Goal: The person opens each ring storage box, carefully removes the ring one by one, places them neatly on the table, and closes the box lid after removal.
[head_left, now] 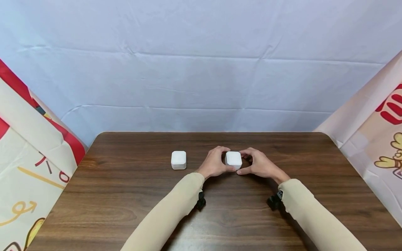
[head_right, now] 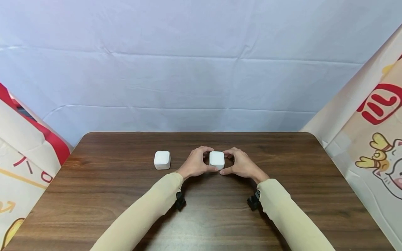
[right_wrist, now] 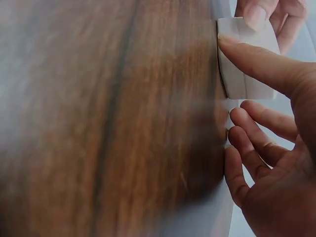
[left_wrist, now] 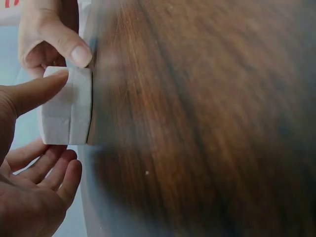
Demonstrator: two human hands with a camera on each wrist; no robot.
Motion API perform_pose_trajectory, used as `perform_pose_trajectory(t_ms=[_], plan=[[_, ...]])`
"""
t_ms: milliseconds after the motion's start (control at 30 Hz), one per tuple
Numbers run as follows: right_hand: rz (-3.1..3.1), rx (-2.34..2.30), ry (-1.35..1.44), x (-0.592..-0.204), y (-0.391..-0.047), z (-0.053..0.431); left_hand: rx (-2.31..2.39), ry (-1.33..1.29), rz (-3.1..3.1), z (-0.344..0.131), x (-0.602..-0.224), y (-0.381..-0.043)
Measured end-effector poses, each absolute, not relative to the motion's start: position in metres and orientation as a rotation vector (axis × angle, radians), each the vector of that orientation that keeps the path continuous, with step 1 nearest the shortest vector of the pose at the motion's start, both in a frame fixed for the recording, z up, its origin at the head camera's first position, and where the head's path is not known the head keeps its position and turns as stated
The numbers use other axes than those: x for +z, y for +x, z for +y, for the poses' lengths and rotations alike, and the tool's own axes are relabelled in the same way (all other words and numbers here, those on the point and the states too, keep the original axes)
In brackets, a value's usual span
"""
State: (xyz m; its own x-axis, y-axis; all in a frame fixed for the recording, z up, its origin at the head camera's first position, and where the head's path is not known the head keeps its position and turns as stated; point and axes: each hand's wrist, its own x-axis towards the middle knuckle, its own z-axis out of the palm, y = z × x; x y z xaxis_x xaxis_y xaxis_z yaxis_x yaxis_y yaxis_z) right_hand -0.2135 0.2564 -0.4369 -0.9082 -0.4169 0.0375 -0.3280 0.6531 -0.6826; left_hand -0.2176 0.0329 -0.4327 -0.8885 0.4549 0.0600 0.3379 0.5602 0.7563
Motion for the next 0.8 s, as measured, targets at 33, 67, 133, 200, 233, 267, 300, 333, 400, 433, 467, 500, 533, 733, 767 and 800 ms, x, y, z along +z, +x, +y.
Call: perform_pose_trajectory(t_ms=[33, 67, 133, 200, 233, 267, 300, 333, 400, 433, 467, 500, 533, 733, 767, 800], plan=[[2.747, -1.090, -0.629, -0.4370, -0.2139, 0.2552, 1.235, 0.672, 2.649, 0.0336, -0.4329, -0.2176], [2.747, -1.092, -0.626, -0.4369, -0.2144, 0.2540, 1.236, 0.664, 2.649, 0.0342, -0.4329, -0.2177], [2.745, -1.094, -0.641, -0.4371, -0.2152, 0.2524, 1.238, 0.654, 2.651, 0.0348, -0.4335, -0.2179], [2.747, -1.090, -0.650, -0.4375, -0.2158, 0.2516, 1.241, 0.648, 2.650, 0.0349, -0.4338, -0.2180], [2.750, -1.085, -0.657, -0.4377, -0.2160, 0.2515, 1.243, 0.648, 2.649, 0.0348, -0.4339, -0.2180], [2.753, -1.083, -0.659, -0.4379, -0.2162, 0.2513, 1.246, 0.648, 2.647, 0.0347, -0.4339, -0.2181], [2.756, -1.079, -0.663, -0.4381, -0.2165, 0.2515, 1.249, 0.648, 2.647, 0.0348, -0.4341, -0.2183], [2.760, -1.074, -0.666, -0.4381, -0.2164, 0.2513, 1.252, 0.648, 2.646, 0.0347, -0.4342, -0.2186], [2.769, -1.063, -0.674, -0.4383, -0.2166, 0.2511, 1.264, 0.648, 2.643, 0.0346, -0.4343, -0.2192], [2.769, -1.062, -0.674, -0.4382, -0.2164, 0.2508, 1.270, 0.647, 2.642, 0.0347, -0.4344, -0.2196], [2.770, -1.060, -0.678, -0.4383, -0.2163, 0.2506, 1.278, 0.644, 2.638, 0.0348, -0.4343, -0.2201], [2.769, -1.058, -0.678, -0.4383, -0.2162, 0.2504, 1.286, 0.640, 2.635, 0.0349, -0.4341, -0.2205], [2.770, -1.055, -0.678, -0.4385, -0.2163, 0.2500, 1.291, 0.635, 2.631, 0.0348, -0.4337, -0.2207], [2.775, -1.026, -0.673, -0.4390, -0.2168, 0.2493, 1.329, 0.607, 2.598, 0.0339, -0.4314, -0.2222], [2.773, -1.026, -0.670, -0.4388, -0.2167, 0.2491, 1.336, 0.603, 2.590, 0.0338, -0.4312, -0.2227], [2.775, -1.023, -0.666, -0.4386, -0.2166, 0.2490, 1.342, 0.601, 2.577, 0.0336, -0.4311, -0.2231]])
